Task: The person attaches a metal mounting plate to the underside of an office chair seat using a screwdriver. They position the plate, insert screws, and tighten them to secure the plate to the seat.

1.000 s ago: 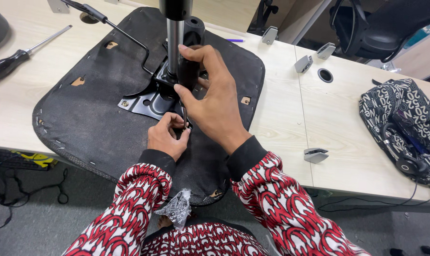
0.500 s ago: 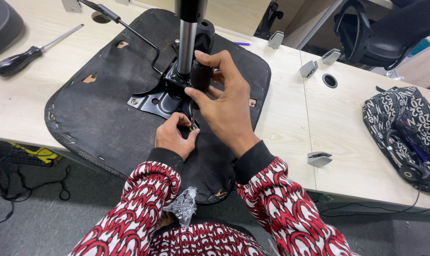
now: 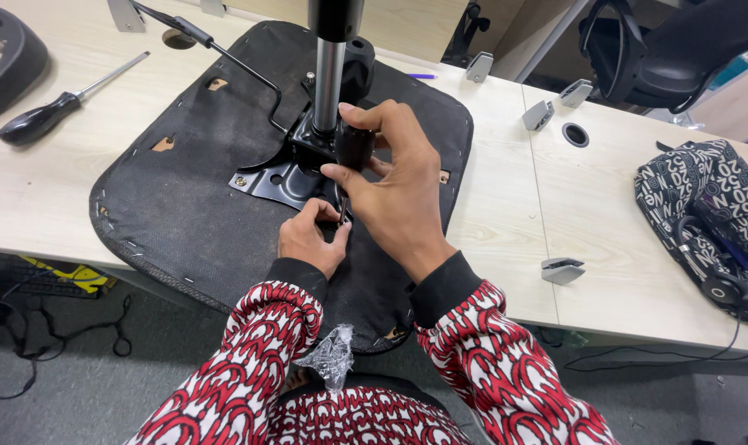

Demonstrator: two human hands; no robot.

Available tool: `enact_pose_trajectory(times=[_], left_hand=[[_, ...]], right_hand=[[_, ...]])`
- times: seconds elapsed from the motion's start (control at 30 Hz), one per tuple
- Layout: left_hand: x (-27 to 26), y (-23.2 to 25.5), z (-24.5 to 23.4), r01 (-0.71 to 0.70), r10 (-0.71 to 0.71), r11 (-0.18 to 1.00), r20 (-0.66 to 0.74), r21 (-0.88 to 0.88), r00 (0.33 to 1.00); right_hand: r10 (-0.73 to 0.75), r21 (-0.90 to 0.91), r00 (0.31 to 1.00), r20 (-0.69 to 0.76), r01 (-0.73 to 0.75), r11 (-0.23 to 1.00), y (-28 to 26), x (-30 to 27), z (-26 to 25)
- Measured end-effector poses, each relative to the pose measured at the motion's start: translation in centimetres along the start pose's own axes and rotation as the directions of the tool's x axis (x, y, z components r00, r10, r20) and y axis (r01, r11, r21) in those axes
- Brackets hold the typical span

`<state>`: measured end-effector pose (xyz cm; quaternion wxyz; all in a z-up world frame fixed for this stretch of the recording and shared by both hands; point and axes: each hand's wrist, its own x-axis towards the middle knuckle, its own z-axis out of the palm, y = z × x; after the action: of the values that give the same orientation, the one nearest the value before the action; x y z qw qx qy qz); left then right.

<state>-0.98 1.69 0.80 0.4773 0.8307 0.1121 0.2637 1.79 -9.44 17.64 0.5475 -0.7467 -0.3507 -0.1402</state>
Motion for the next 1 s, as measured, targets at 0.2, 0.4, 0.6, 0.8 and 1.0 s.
enact_pose_trajectory(times=[0.2, 0.4, 0.6, 0.8, 1.0], left_hand=[[0.5, -0.2, -0.3, -0.055, 0.055, 0.998, 0.008, -0.008, 0.998], [0.0, -0.2, -0.2, 0.001, -0.002, 1.000, 0.037, 0.022, 0.999], [-0.2, -0.3, 0.4, -0.071, 0.071, 0.997, 0.000, 0.004, 0.997], [-0.3, -1.0, 0.3, -0.138, 0.137, 0.990, -0.051, 0.000, 0.989], [0.1, -0.4, 0.2, -0.041, 0.041, 0.999, 0.003, -0.029, 0.999]], right_hand=[[-0.056, -0.182, 0.994, -0.090, 0.039, 0.982, -0.2, -0.7, 1.2], [0.019, 0.068, 0.998, -0.054, -0.016, 0.998, 0.6, -1.0, 0.1], [0.008, -0.257, 0.985, -0.174, -0.053, 0.965, 2.0, -0.6, -1.2], [0.056, 0.169, 0.998, 0.033, -0.061, 0.984, 2.7, -0.8, -2.6], [-0.070, -0.246, 0.988, -0.139, 0.034, 0.969, 2.1, -0.8, -1.1]])
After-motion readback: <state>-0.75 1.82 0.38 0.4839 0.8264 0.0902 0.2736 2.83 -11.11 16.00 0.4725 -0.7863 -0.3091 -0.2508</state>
